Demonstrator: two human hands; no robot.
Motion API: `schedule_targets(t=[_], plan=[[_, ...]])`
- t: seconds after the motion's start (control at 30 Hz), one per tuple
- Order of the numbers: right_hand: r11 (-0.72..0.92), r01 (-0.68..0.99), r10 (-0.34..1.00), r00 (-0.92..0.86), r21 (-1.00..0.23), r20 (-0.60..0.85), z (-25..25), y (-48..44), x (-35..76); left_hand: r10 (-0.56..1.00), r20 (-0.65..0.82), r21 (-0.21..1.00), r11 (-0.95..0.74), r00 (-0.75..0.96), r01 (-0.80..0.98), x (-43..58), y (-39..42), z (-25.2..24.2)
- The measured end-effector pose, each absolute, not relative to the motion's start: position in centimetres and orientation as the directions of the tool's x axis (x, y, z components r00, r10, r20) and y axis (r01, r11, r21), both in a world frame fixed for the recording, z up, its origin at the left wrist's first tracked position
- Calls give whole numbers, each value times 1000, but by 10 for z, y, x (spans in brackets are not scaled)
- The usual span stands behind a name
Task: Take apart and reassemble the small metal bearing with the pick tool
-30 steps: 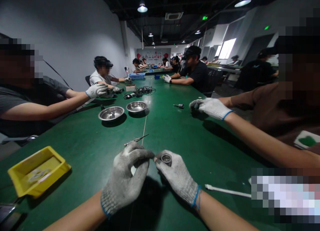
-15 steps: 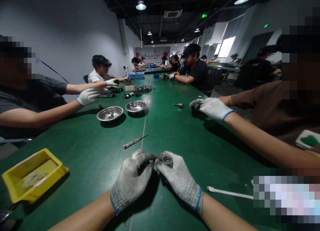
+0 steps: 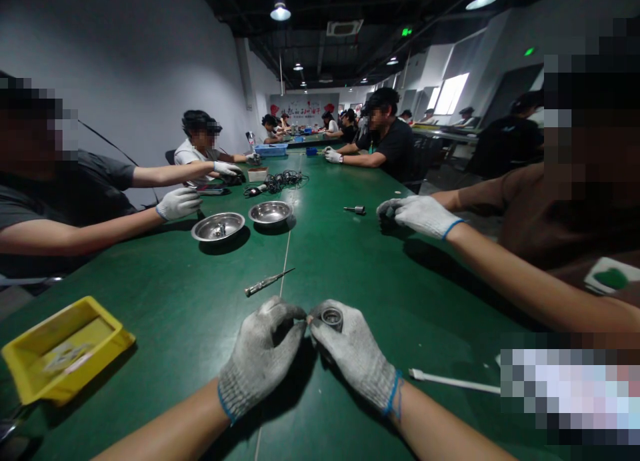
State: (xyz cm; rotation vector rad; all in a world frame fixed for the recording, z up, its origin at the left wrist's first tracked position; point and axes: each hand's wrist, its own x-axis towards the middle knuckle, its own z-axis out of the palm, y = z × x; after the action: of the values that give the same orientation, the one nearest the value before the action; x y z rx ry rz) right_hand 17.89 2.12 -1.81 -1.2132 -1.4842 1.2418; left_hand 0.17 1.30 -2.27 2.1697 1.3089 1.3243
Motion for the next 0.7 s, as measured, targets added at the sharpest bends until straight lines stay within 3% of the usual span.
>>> schedule_targets(t=[0.7], plan=[[79, 180, 978, -204, -981, 42, -16, 22, 179, 768, 610, 565, -595, 197, 572, 0, 13, -26]])
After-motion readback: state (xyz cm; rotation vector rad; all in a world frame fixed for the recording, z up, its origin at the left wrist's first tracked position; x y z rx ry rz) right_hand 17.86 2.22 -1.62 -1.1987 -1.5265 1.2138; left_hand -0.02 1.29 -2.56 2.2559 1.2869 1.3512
